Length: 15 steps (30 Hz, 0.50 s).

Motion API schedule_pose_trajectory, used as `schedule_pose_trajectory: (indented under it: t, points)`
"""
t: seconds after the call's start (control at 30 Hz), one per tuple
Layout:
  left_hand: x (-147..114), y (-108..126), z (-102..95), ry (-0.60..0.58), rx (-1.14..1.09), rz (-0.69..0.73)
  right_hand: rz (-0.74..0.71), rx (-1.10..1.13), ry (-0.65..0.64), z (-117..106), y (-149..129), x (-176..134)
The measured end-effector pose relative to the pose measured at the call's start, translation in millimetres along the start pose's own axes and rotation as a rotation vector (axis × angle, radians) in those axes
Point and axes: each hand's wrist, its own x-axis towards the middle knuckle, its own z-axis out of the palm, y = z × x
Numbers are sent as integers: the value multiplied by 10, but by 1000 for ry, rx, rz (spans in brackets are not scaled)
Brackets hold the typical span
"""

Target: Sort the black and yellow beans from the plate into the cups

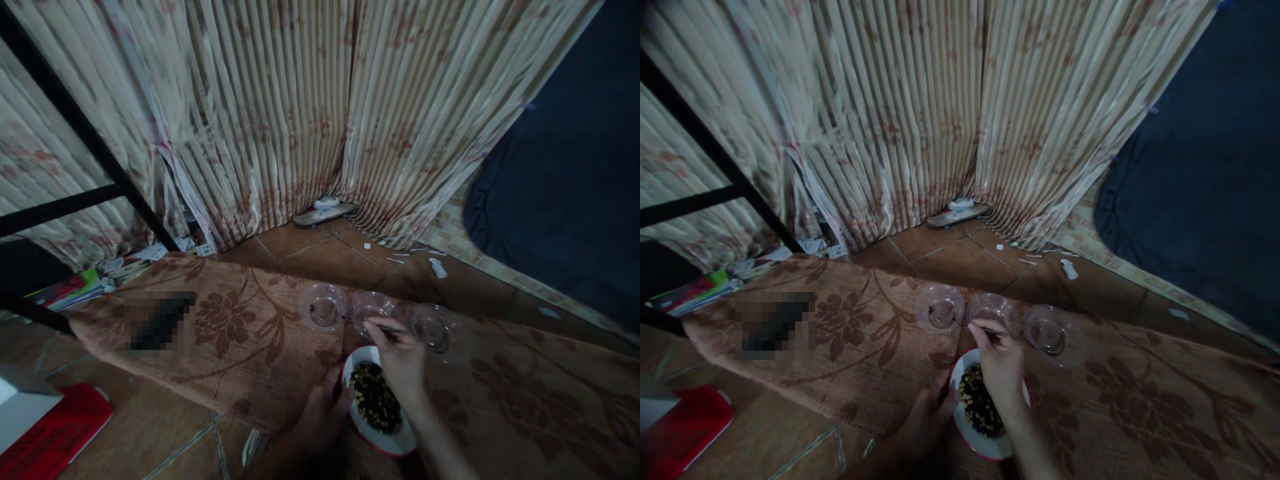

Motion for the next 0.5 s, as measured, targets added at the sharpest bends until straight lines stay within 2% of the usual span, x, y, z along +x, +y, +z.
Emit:
schedule_pose_trajectory:
  t: [0.1, 0.2, 0.33, 0.5]
  points:
    - [-8, -10, 0, 11, -27, 60, -40, 10, -48, 264, 34, 136]
    - [-6, -59, 5, 8, -33, 79, -51, 7, -72, 303, 50, 117]
    - [1, -120, 14, 27, 5, 57, 18, -15, -41, 56, 36, -18]
    - [4, -113, 16, 34, 44, -44, 161, -53, 155, -429, 108, -252]
